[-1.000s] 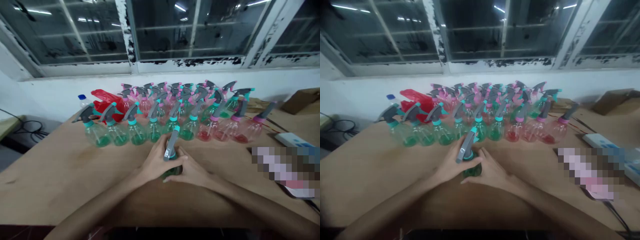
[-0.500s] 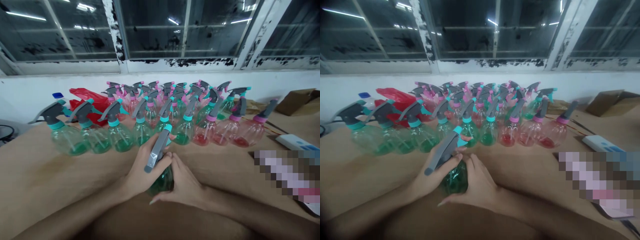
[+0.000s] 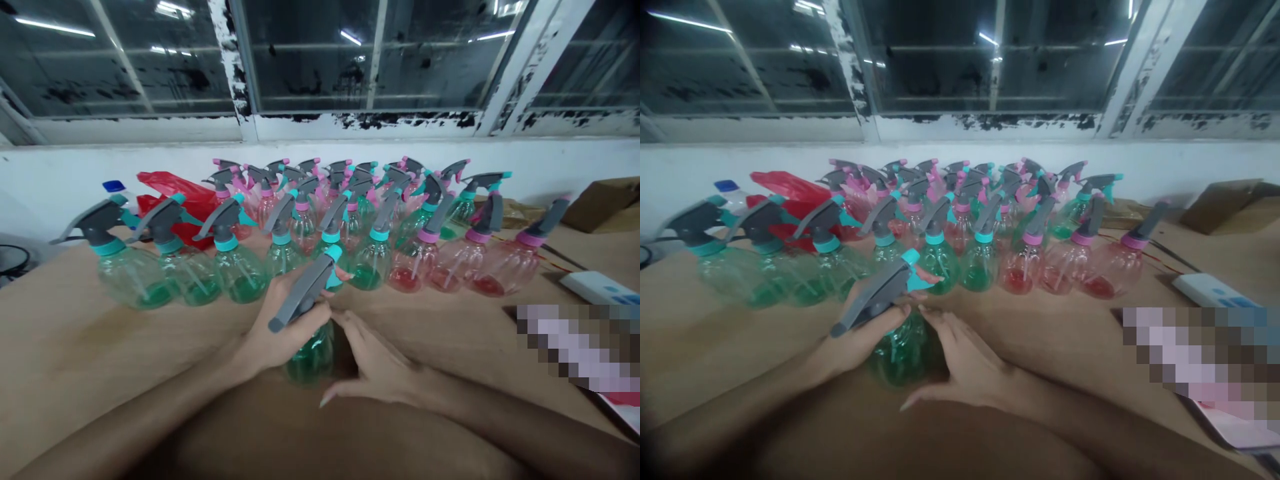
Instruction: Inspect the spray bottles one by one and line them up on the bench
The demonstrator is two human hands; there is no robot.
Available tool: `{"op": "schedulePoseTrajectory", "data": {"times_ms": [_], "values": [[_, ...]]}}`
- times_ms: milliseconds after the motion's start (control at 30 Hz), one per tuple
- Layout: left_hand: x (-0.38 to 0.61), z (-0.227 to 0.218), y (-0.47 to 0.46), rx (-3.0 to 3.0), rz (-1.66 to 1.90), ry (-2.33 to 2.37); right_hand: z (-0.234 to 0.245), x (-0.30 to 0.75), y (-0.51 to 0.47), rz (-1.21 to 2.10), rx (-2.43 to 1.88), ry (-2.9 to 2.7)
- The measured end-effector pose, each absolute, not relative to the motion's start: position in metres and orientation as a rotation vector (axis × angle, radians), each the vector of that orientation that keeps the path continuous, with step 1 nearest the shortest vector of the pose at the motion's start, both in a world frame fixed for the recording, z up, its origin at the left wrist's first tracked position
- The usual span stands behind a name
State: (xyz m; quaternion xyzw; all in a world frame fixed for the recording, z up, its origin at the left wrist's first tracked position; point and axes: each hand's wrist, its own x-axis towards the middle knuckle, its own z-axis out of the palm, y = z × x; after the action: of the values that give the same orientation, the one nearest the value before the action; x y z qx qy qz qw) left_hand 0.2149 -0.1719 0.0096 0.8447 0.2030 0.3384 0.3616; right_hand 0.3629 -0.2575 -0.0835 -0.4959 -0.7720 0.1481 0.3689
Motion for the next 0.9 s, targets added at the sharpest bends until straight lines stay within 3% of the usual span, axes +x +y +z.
{"op": "schedulePoseTrajectory", "data": {"times_ms": [900], "values": [[0.2104,0.0105,-0.1679,2.128,0.784,0.492,-0.0867,0.3641,-0.2574,0.328,-1.374,-2.084]]}}
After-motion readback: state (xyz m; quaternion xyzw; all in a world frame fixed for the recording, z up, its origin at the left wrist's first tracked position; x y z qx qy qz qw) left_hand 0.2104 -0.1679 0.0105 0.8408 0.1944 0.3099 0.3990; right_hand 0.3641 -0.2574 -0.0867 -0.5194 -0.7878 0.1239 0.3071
